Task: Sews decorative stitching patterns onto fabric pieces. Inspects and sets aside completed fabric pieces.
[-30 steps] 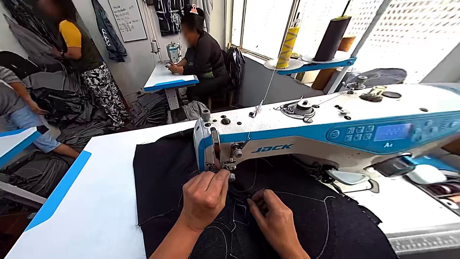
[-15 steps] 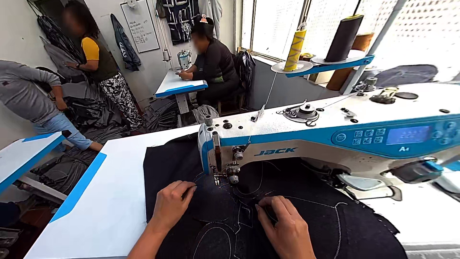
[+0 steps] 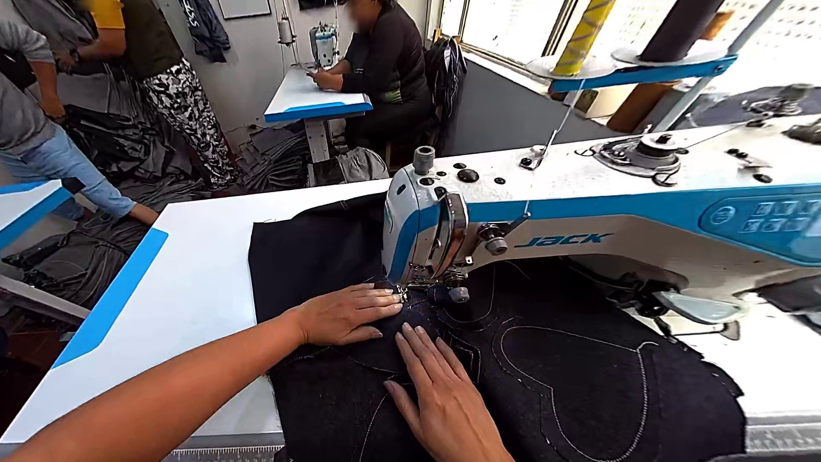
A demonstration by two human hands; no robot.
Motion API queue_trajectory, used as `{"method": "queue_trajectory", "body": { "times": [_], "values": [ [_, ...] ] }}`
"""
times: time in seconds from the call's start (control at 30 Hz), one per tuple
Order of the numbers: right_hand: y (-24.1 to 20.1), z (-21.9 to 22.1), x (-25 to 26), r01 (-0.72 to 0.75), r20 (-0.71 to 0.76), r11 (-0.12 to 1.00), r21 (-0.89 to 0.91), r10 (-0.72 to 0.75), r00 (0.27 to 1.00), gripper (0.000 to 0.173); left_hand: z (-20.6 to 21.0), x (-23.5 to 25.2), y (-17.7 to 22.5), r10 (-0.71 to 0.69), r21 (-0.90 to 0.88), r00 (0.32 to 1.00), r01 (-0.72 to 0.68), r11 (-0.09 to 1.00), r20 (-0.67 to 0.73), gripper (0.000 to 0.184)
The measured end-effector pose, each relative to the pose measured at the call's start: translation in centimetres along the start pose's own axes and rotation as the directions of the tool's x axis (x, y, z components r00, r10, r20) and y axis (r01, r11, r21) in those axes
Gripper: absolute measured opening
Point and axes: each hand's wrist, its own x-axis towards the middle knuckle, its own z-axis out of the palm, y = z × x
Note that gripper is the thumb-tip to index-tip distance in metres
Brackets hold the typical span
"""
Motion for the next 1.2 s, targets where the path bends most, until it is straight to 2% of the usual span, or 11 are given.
{"method": "queue_trajectory", "body": {
  "times": [0.13,0.37,0.63,0.8,0.87,1.1,1.2],
  "values": [
    [1.8,-0.4,-0.1,0.064,0.017,0.997,0.043,-0.065,0.998,0.064,0.4,0.2,1.6,-0.098,0.003,0.993,0.099,0.995,-0.06,0.049],
    [6.0,-0.8,0.9,0.165,0.036,0.957,0.238,-0.178,0.983,0.052,1.2,1.1,4.2,-0.295,0.011,0.944,0.3,0.954,-0.145,0.048],
    [8.9,-0.9,3.6,0.167,0.088,0.898,0.406,-0.22,0.971,0.042,1.7,2.9,6.9,-0.524,0.01,0.834,0.534,0.846,-0.175,0.051],
    [10.0,-0.6,5.0,0.189,0.055,0.877,0.442,-0.237,0.97,0.04,1.9,4.6,8.5,-0.681,-0.019,0.718,0.686,0.727,-0.146,0.055],
    [10.0,-0.6,5.3,0.187,0.056,0.877,0.443,-0.234,0.971,0.04,2.0,4.8,8.7,-0.703,-0.018,0.696,0.709,0.705,-0.144,0.055],
    [9.9,-0.6,5.2,0.193,0.035,0.87,0.453,-0.234,0.972,0.039,1.8,4.8,8.6,-0.7,-0.003,0.703,0.705,0.709,-0.125,0.056],
    [9.8,-0.6,5.1,0.189,0.037,0.869,0.457,-0.231,0.972,0.039,1.7,4.4,8.1,-0.66,0.0,0.739,0.666,0.746,-0.137,0.055]
  ]
}}
